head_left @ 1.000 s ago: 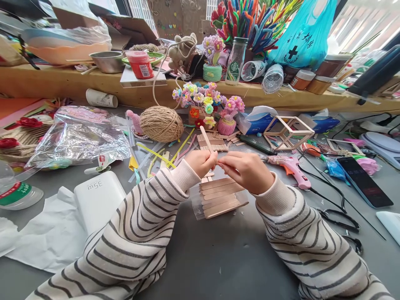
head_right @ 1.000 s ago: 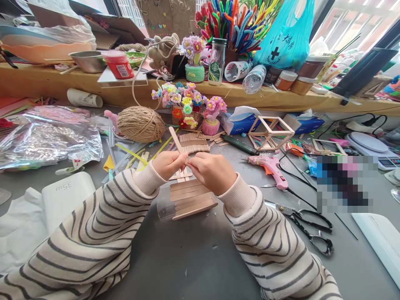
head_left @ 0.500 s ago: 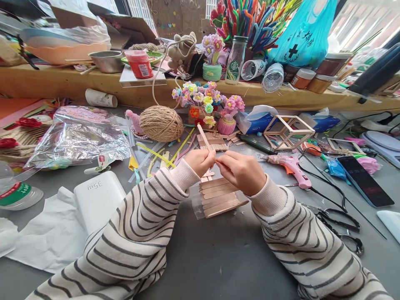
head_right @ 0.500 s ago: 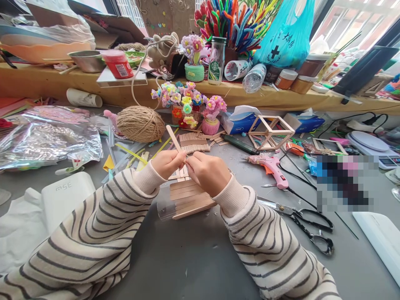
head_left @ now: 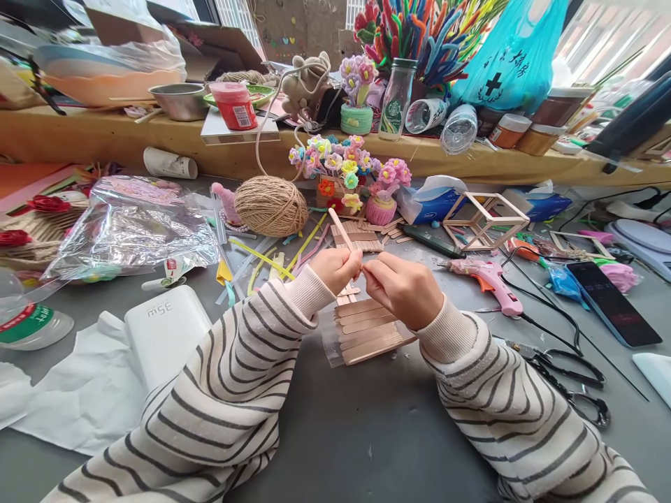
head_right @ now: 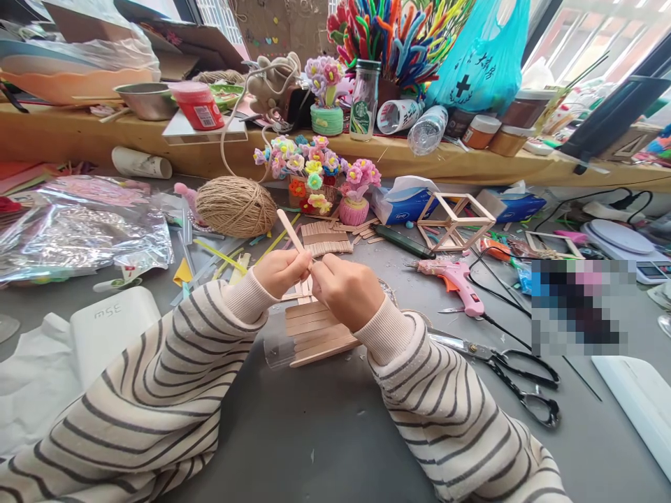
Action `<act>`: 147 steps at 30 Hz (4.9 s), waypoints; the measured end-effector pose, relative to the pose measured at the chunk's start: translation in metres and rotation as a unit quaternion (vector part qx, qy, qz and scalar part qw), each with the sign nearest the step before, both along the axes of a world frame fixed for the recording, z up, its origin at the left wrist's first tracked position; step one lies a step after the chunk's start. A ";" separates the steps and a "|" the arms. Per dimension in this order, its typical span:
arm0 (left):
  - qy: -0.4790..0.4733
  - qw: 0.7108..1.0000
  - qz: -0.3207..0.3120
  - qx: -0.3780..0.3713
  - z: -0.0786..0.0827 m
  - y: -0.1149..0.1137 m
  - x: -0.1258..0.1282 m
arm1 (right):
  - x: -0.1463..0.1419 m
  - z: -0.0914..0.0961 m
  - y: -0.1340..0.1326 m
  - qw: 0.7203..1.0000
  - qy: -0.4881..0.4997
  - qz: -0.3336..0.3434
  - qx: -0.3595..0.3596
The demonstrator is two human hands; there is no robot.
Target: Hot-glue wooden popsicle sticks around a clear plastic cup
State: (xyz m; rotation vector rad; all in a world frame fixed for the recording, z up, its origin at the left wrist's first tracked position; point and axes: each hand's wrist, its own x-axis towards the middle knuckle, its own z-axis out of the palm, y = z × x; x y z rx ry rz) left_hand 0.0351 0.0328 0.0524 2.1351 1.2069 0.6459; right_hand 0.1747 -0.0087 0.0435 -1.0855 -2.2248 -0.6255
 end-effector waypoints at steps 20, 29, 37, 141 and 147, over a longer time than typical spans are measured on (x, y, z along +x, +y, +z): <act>-0.106 0.993 -0.005 -0.047 -0.003 0.002 -0.003 | 0.012 0.001 0.010 0.891 0.303 0.146 -0.305; -0.093 0.995 0.010 -0.039 -0.001 0.001 -0.002 | 0.015 0.002 0.011 0.916 0.245 0.156 -0.277; -0.045 0.999 0.006 -0.006 -0.003 0.002 -0.003 | 0.014 0.001 0.012 0.969 0.123 0.115 -0.179; -0.031 0.998 -0.021 0.050 -0.010 0.004 -0.005 | -0.002 -0.001 -0.001 0.988 0.078 -0.011 -0.133; -0.032 0.997 -0.025 0.069 -0.011 0.005 -0.004 | -0.006 -0.002 -0.005 0.992 0.074 -0.045 -0.093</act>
